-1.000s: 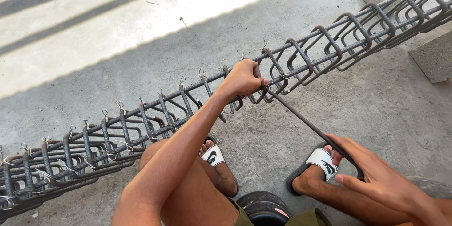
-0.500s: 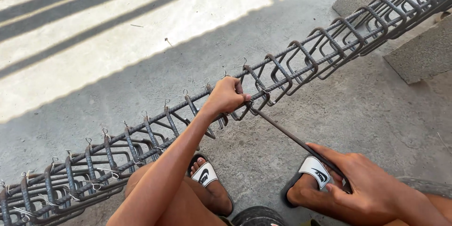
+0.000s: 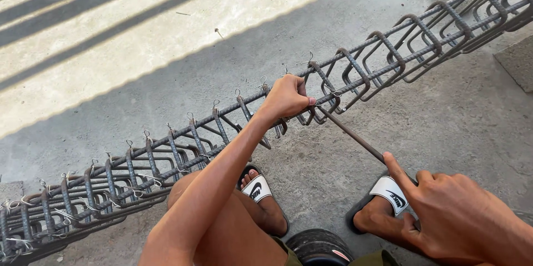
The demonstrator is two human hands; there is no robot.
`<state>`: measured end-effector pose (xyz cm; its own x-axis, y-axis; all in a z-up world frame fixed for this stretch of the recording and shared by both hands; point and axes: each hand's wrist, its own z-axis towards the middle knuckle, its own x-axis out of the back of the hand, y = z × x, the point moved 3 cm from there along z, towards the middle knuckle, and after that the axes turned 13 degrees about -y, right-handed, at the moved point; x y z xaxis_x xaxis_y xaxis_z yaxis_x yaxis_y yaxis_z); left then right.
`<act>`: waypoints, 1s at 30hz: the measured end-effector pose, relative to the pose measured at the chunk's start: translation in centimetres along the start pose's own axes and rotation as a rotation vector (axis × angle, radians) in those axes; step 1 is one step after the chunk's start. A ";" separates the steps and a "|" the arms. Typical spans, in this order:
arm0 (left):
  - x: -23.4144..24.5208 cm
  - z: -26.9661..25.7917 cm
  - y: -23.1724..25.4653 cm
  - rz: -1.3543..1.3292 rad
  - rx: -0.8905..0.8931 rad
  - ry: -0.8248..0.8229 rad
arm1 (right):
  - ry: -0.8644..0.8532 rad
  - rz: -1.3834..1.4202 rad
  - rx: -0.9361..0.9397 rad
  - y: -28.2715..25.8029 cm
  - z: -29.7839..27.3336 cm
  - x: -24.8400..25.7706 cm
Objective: Tying wire around rebar intersections using a metal hook tool to secure a reinforcement cage
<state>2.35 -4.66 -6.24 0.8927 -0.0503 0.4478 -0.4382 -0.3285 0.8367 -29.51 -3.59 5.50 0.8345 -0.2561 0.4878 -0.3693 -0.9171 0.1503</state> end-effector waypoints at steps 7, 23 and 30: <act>0.0 -0.3 0.6 -0.006 0.019 -0.043 | -0.142 0.247 -0.051 0.1 -2.3 3.0; -2.4 -1.7 4.3 0.828 0.100 -0.005 | -0.273 0.483 -0.012 -0.4 2.4 -0.3; -2.6 -1.6 4.1 0.914 0.049 0.019 | -0.191 0.399 0.096 0.8 5.6 -4.2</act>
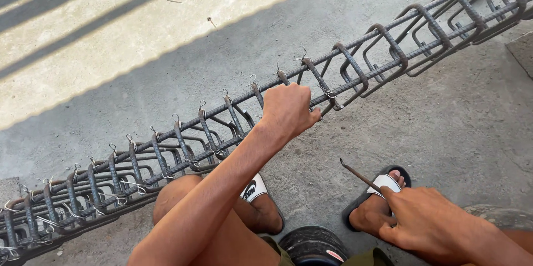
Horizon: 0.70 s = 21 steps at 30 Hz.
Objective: Tying wire around rebar intersections using a metal hook tool to secure a reinforcement cage
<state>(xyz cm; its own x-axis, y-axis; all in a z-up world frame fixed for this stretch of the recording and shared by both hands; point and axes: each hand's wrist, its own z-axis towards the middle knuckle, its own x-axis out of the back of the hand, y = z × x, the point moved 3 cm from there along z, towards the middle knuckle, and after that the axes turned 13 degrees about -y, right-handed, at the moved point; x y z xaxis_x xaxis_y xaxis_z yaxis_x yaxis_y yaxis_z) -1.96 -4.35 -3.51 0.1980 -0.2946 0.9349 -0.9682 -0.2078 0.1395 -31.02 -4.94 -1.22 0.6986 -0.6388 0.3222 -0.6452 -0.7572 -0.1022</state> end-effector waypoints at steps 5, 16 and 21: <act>-0.6 0.4 0.1 0.041 0.024 -0.035 | 0.023 -0.041 0.015 0.7 1.1 -0.7; -0.9 0.6 0.2 0.053 0.029 0.066 | -0.050 0.089 -0.041 -1.3 -2.2 1.5; 0.0 0.9 -0.1 0.045 -0.003 0.034 | -0.012 -0.295 0.359 -1.5 -1.7 0.8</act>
<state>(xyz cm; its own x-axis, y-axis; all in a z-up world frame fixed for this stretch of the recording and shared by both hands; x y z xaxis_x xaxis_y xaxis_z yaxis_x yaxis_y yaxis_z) -1.78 -5.15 -3.85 0.1486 -0.2714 0.9509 -0.9764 -0.1924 0.0977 -30.04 -4.13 0.75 0.8413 -0.3885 0.3759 -0.2713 -0.9048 -0.3281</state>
